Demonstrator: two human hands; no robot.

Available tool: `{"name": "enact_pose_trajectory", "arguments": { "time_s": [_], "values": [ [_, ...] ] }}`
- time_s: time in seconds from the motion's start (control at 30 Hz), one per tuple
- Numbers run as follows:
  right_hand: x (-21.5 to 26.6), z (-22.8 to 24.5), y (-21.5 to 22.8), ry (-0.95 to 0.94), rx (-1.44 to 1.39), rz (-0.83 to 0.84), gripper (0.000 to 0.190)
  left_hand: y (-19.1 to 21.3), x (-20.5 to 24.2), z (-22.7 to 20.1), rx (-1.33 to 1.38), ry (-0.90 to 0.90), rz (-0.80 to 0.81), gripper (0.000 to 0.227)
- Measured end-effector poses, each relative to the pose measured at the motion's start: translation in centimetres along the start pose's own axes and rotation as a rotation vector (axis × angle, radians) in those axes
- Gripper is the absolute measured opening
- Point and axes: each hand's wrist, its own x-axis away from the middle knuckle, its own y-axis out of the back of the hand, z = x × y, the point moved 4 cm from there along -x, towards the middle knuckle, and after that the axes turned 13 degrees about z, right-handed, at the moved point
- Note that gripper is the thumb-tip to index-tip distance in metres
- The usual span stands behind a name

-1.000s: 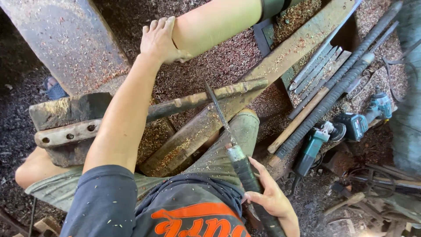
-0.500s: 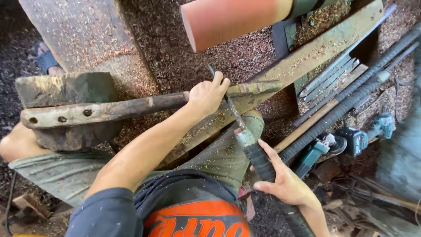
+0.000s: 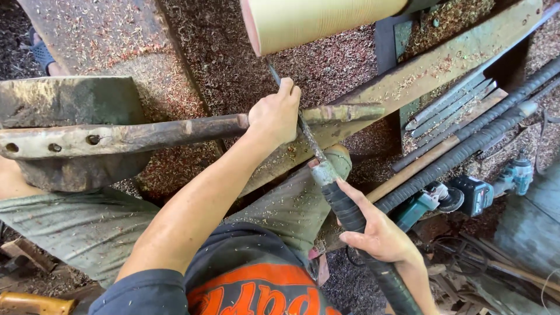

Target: Measuring and using a hand tool to mark or shape a rotating wooden cylinder on a lathe.

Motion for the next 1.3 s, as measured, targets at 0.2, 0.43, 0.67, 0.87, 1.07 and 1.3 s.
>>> {"name": "enact_pose_trajectory", "arguments": {
  "time_s": [0.2, 0.43, 0.67, 0.87, 1.07, 1.3],
  "values": [
    [-0.2, -1.0, -1.0, 0.038, -0.095, -0.023, 0.098, 0.7, 0.4, -0.5, -0.012, 0.029, 0.092, 0.069],
    [-0.5, -1.8, -3.4, 0.198, -0.336, -0.033, 0.085, 0.3, 0.1, -0.2, -0.013, -0.011, 0.07, 0.068],
    [-1.0, -2.9, -5.7, 0.228, -0.415, -0.079, 0.083, 0.4, 0.1, -0.2, -0.004, -0.058, 0.05, 0.062],
    [-1.8, -3.0, -7.5, 0.179, -0.42, -0.148, 0.083, 0.0, -0.2, 0.1, -0.014, -0.098, 0.037, 0.06],
    [-2.6, -3.5, -9.5, 0.257, -0.529, -0.177, 0.081, 0.0, -0.6, 0.0, -0.069, -0.13, 0.052, 0.068],
    [-2.3, -3.1, -8.8, 0.184, -0.474, -0.13, 0.081, -0.2, -0.7, 0.1, -0.086, -0.115, 0.038, 0.068]
  ]
}}
